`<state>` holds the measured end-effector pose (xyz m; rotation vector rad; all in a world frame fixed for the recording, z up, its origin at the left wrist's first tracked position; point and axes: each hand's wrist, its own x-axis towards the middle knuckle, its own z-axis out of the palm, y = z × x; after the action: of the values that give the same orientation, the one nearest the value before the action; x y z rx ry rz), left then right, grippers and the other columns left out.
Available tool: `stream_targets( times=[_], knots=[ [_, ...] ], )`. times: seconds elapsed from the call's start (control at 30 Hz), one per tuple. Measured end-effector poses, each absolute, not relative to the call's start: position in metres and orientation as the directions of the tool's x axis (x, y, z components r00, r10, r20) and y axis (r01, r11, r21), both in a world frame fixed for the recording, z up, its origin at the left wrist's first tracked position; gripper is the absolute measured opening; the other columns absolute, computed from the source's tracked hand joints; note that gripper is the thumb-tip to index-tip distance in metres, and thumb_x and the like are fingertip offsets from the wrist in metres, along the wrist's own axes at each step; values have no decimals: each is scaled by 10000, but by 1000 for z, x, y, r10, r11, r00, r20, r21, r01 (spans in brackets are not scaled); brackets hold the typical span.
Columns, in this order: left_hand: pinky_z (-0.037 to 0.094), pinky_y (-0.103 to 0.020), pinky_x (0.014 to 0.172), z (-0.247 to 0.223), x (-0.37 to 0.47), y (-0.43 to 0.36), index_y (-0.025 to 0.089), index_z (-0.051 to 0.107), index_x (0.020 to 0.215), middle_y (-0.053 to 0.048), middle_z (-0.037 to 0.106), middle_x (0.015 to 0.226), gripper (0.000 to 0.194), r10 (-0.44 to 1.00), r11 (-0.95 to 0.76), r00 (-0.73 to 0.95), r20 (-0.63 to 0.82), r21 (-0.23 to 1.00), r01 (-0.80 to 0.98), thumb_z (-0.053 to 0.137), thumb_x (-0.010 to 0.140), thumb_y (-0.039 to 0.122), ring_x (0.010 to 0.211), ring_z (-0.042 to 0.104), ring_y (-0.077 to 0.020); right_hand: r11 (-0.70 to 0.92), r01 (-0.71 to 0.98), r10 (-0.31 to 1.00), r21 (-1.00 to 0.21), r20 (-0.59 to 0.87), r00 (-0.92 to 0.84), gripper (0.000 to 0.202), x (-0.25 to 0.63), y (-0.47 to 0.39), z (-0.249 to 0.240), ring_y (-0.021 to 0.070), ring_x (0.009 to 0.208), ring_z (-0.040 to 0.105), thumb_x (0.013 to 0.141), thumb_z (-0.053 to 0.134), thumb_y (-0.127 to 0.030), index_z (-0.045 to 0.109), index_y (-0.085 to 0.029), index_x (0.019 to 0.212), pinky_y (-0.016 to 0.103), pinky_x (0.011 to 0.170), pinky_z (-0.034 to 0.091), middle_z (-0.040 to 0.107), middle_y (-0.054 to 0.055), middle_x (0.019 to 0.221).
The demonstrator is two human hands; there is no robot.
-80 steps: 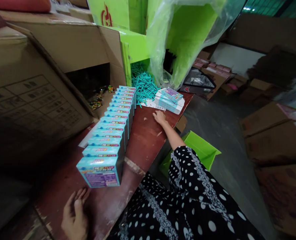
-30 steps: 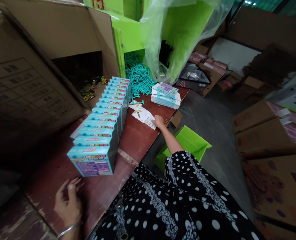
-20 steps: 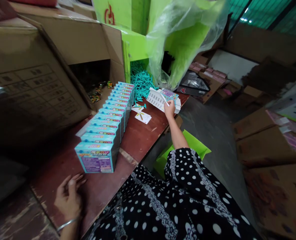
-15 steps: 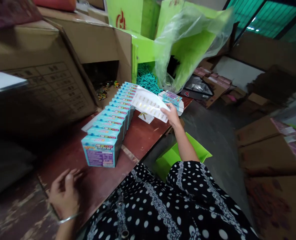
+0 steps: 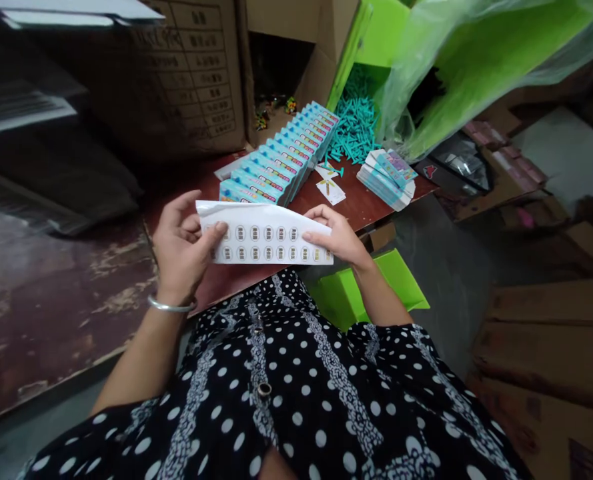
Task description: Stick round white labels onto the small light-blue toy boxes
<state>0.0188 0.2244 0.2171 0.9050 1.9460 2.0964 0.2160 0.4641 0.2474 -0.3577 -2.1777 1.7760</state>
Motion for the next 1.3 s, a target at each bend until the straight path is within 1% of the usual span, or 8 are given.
stream_targets(
  times=[0.17,0.33,0.5,0.73,1.0,1.17,1.23,1.3],
  knots=[
    [625,-310,912,210,33,197,-47,370,1644,-132,825,1198,872,410,-142,-865,288,958,251,797,999,358,1049,820,-188,217,-33,399,-976,120,-909,669,212,448,246,194,882,677,759,957,-622,640,-246,1212,323,766,573,683,19,963],
    [637,-204,764,193,35,184,104,527,1600,-56,848,1009,939,318,-372,-891,325,907,198,984,822,362,843,798,-143,192,-78,456,-978,159,-876,750,207,435,243,165,763,620,734,969,-594,628,-263,1314,296,669,535,619,-25,867],
    [636,-179,721,181,33,187,207,617,1543,-64,856,998,884,281,-471,-896,343,863,183,1031,770,321,818,789,-142,145,-124,493,-982,181,-851,753,203,434,239,182,891,691,702,994,-536,644,-250,1305,310,769,599,712,16,1017],
    [646,-210,811,183,30,201,227,649,1522,-121,792,1356,866,304,-414,-886,349,886,207,1032,754,346,928,783,-140,160,-137,556,-978,203,-806,768,204,442,234,194,911,726,718,978,-551,630,-241,1328,332,810,636,750,35,1046],
    [641,-237,710,188,6,197,219,773,1389,-82,813,1147,913,537,-142,-796,278,960,240,1097,575,474,859,718,-169,242,-99,476,-965,207,-855,763,196,468,248,175,897,728,718,994,-543,651,-218,1317,302,799,627,767,37,1046],
    [682,-448,951,195,-14,181,213,741,1448,-154,793,1331,923,588,26,-756,288,927,373,968,699,702,1099,757,-300,304,-125,397,-944,245,-884,761,187,479,266,187,948,743,743,987,-547,663,-216,1346,305,830,635,768,30,1043],
    [615,-569,1112,204,-22,176,203,694,1509,-186,757,1430,976,575,55,-752,323,902,429,904,741,767,1240,739,-360,321,-134,336,-938,245,-910,753,184,480,274,179,932,741,756,984,-529,671,-209,1362,291,821,629,768,21,1021],
    [572,-589,1172,219,-23,178,194,676,1530,-197,748,1457,969,631,46,-704,326,890,453,851,785,789,1293,730,-374,346,-151,252,-926,247,-936,745,177,477,281,169,919,736,767,981,-519,684,-200,1371,273,809,617,767,13,1006]
  ],
)
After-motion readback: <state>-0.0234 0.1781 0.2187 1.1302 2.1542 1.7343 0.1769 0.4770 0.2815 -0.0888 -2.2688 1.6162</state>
